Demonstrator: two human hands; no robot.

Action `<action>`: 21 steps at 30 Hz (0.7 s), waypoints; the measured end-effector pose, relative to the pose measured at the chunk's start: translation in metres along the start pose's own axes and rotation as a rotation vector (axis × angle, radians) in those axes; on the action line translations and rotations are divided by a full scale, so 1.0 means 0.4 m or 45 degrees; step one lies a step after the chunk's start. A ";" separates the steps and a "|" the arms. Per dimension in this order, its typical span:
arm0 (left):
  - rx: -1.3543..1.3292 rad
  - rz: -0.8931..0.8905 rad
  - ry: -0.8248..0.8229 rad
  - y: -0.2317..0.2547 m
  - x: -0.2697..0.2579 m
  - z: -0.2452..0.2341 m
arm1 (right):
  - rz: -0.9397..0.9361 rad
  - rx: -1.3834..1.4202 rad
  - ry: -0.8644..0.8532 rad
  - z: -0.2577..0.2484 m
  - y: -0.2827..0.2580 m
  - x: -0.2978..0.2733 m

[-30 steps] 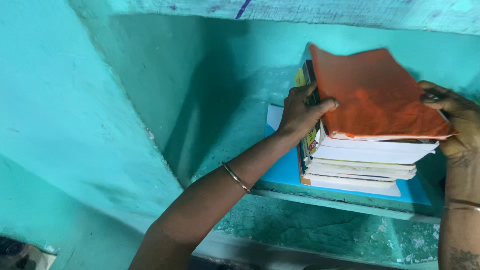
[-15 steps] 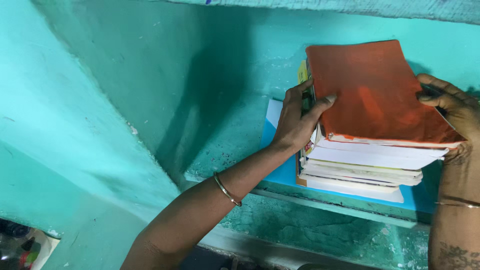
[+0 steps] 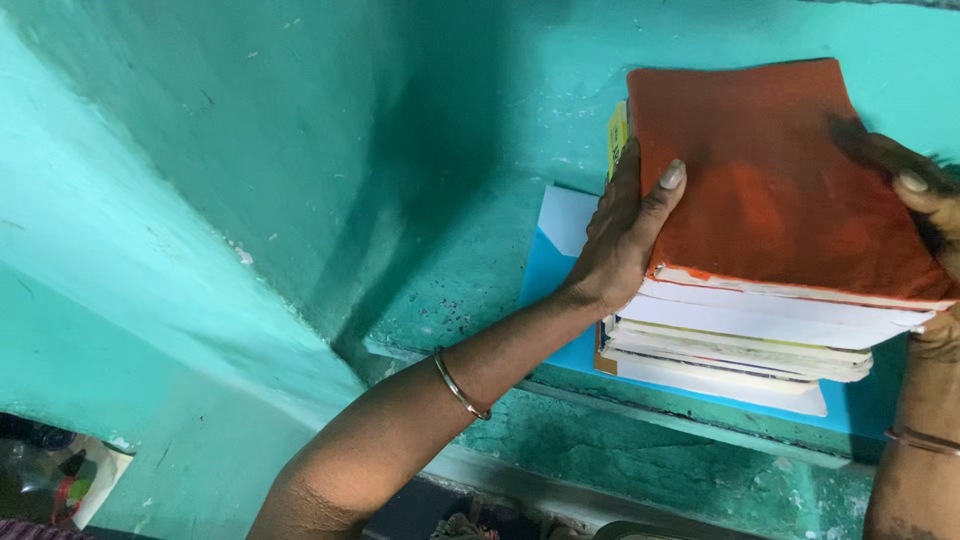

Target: The person picks up books and notebooks from a table and places them one by one onto a wall shelf, stacking them neatly. The items include textbooks and spiral-bound notebooks.

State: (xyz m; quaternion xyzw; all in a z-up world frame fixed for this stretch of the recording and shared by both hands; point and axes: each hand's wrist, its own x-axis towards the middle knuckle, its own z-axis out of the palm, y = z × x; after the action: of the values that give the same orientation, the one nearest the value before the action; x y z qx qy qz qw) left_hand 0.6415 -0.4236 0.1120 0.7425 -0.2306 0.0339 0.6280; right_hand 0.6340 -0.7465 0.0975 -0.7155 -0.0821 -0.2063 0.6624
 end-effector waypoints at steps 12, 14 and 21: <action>-0.045 0.002 0.020 -0.009 0.006 0.011 | 0.007 0.425 -0.178 0.063 -0.073 -0.060; -0.080 0.032 0.026 -0.011 0.000 0.009 | -0.005 0.416 -0.098 0.070 -0.072 -0.081; -0.280 -0.038 -0.001 -0.079 -0.047 0.008 | -0.132 0.191 0.055 0.104 -0.070 -0.183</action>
State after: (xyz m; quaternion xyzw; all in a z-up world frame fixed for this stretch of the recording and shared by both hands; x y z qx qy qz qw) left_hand 0.6363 -0.4179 0.0760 0.6725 -0.2221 -0.0012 0.7060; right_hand 0.5647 -0.6914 0.0919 -0.6541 -0.1199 -0.2489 0.7042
